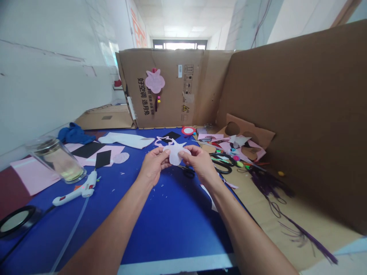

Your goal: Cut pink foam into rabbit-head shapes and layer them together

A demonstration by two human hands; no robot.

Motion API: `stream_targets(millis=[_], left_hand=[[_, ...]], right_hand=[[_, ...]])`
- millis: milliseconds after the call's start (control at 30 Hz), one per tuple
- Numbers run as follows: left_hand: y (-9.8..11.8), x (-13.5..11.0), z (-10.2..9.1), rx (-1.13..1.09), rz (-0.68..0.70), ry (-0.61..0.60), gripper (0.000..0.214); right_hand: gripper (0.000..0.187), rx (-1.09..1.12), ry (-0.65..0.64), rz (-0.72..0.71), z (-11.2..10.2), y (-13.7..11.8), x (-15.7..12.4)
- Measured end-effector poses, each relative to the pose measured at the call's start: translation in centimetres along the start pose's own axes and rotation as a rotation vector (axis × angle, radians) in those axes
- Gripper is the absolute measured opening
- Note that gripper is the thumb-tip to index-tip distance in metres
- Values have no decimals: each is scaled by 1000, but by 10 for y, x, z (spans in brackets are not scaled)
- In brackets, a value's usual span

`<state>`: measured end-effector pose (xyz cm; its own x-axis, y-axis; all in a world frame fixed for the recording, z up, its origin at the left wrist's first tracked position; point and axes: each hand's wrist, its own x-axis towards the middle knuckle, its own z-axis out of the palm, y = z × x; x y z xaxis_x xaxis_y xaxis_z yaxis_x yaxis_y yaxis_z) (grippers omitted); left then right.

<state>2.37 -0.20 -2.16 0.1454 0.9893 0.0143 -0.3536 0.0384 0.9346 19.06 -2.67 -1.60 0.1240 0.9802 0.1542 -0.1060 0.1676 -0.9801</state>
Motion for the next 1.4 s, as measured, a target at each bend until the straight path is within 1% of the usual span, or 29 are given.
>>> stream_targets(millis=[100, 200, 333, 467, 633, 700, 833, 933, 1167, 1267, 1400], left_hand=[[-1, 2, 0, 1, -6, -2, 27], [0, 3, 0, -41, -23, 15, 31], [4, 4, 0, -89, -77, 42, 44], [5, 4, -1, -95, -110, 31, 56], [2, 0, 0, -42, -77, -93, 46], [0, -1, 1, -30, -60, -117, 41], [-1, -1, 2, -12, -46, -82, 29], [-2, 0, 1, 4, -54, -65, 25], [-1, 0, -1, 26, -53, -83, 30], [0, -1, -1, 11, -52, -107, 34], [0, -1, 0, 26, -38, -72, 35]], right_hand=[[43, 12, 19, 6, -2, 0, 1], [42, 47, 25, 17, -4, 3, 2], [40, 103, 19, 38, -7, 4, 3], [39, 133, 15, 40, -7, 2, 3], [41, 93, -9, 52, -6, 1, 3], [41, 73, -24, 52, -5, 1, 2], [39, 44, -48, 36, -7, 2, 1], [39, 38, -48, 38, -8, 3, 2], [42, 42, -14, 32, -7, 2, 3], [40, 17, -49, 10, -7, 3, 2], [38, -12, -103, 3, -9, 7, 3]])
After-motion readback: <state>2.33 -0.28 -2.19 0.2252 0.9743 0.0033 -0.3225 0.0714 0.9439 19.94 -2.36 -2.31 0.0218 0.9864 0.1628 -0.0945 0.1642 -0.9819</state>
